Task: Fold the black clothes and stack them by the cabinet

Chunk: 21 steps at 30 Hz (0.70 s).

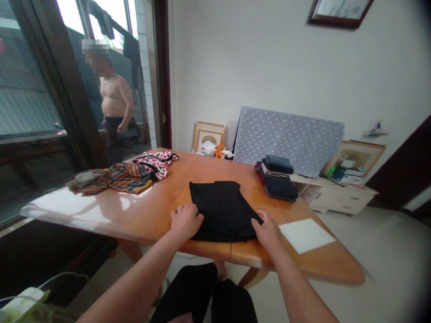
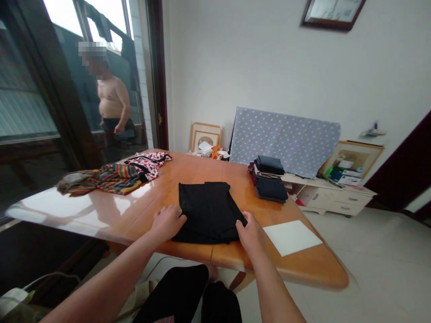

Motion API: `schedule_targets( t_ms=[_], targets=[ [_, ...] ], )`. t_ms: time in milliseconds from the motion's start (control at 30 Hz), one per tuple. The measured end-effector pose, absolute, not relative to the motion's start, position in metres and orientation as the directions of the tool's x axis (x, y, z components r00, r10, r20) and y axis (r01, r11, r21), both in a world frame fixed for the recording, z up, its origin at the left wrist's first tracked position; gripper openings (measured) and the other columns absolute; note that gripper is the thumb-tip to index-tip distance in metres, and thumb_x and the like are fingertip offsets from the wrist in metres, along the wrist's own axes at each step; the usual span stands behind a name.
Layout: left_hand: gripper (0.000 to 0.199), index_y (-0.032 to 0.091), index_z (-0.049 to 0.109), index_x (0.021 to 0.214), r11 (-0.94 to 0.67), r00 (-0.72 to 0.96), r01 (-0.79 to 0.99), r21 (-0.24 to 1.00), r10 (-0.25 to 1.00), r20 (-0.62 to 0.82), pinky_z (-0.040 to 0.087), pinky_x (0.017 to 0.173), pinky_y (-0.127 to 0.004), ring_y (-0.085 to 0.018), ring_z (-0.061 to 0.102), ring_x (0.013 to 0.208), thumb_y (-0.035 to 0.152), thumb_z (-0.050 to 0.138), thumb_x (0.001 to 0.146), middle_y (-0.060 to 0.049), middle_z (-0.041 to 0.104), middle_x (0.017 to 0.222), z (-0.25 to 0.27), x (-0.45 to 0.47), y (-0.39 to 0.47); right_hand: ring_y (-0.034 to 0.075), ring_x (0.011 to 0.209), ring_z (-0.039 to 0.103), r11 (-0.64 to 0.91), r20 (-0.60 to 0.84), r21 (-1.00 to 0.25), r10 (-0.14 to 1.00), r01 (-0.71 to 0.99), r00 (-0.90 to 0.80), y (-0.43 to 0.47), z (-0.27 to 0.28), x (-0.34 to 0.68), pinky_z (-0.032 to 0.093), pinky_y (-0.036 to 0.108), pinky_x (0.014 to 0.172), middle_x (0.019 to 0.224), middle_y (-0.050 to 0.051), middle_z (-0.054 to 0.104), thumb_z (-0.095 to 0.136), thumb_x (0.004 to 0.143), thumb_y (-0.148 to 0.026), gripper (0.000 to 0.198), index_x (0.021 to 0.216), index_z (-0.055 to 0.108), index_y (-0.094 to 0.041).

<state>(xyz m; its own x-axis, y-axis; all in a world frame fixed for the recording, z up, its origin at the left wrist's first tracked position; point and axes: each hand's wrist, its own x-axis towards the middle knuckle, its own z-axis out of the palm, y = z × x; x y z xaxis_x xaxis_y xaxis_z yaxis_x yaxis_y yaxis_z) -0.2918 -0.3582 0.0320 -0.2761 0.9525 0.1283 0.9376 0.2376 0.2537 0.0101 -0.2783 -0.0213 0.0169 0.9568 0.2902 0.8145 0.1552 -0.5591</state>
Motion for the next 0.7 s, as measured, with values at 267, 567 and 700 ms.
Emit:
schedule_targets(
  t_ms=[267,567,700],
  targets=[
    [0.016,0.022,0.056,0.091,0.272,-0.318,0.887,0.374,0.946,0.067,0.036,0.061,-0.03,-0.023,0.064,0.08,0.035,0.051,0.083,-0.006,0.068,0.088,0.035,-0.34,-0.36,0.022,0.097,0.067,0.212,0.193,-0.629,0.975,0.748,-0.114,-0.305,-0.014,-0.001,0.048,0.03,0.08,0.105,0.006,0.072,0.056,0.078,-0.029,0.042,0.12,0.062,-0.025],
    [0.024,0.024,0.06,0.106,0.23,-0.282,0.921,0.315,0.95,0.13,0.045,0.077,-0.036,-0.028,0.065,0.097,0.034,0.049,0.087,-0.009,0.07,0.105,0.051,-0.355,-0.356,0.023,0.072,0.067,0.133,0.135,-0.787,0.99,0.603,-0.041,-0.305,0.002,0.013,0.047,0.03,0.063,0.077,0.005,0.072,0.058,0.079,-0.054,0.042,0.101,0.069,-0.02],
    [0.033,0.027,0.06,0.121,-0.027,-0.048,0.958,0.286,0.966,0.254,0.04,0.098,-0.039,-0.027,0.054,0.123,0.037,0.047,0.092,-0.009,0.062,0.131,0.048,-0.35,-0.321,0.021,0.066,0.064,0.127,0.117,-0.833,0.992,0.539,-0.052,-0.291,0.007,0.008,0.045,0.028,0.059,0.072,0.003,0.07,0.058,0.078,-0.052,0.039,0.097,0.069,-0.019]
  ],
)
